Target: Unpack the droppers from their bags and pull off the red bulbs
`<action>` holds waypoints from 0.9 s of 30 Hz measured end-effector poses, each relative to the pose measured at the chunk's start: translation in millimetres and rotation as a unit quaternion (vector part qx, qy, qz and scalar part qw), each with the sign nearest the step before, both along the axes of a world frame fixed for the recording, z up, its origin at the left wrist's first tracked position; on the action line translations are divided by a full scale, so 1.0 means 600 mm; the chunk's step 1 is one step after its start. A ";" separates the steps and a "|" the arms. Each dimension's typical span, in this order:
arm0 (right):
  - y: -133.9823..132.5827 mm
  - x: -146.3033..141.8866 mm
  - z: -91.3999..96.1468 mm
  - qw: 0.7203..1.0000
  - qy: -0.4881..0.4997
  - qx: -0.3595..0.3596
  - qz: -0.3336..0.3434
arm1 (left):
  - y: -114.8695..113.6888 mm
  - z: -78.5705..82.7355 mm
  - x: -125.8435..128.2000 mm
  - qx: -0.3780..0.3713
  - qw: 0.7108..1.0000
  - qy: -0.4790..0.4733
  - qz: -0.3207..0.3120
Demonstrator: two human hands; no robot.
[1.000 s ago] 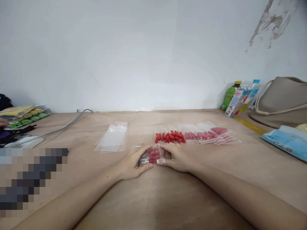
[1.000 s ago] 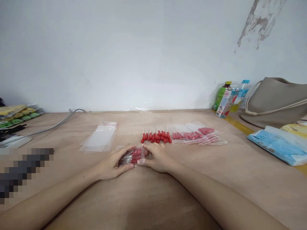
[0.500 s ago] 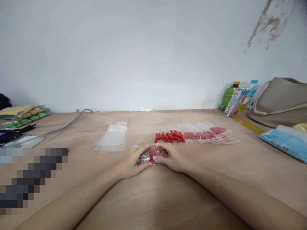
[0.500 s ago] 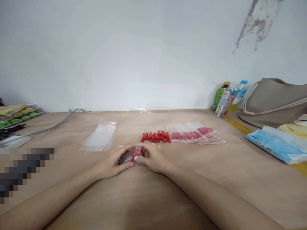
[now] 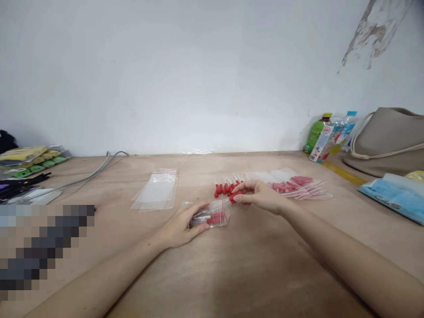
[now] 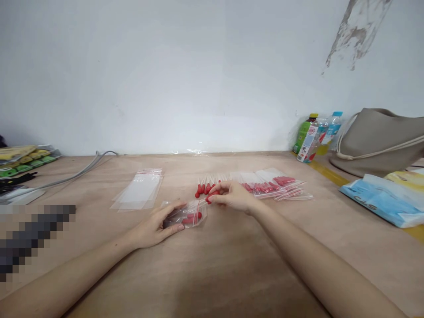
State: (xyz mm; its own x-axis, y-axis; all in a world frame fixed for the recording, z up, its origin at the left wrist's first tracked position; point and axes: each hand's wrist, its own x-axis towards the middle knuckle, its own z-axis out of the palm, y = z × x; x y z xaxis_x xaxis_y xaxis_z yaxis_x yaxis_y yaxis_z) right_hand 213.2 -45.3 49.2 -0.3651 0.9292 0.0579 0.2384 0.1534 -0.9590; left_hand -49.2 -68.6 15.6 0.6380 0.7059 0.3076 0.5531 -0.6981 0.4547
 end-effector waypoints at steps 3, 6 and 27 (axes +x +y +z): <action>0.010 0.039 0.033 0.999 0.008 -0.006 -0.049 | 0.001 0.000 0.000 -0.001 1.000 0.002 0.001; 0.014 0.061 0.055 0.987 0.051 0.047 -0.147 | 0.000 0.003 0.002 -0.001 1.000 0.006 0.000; 0.078 -0.067 -0.051 0.861 -0.257 0.431 -0.089 | 0.140 -0.007 0.062 -0.325 0.876 -0.342 0.099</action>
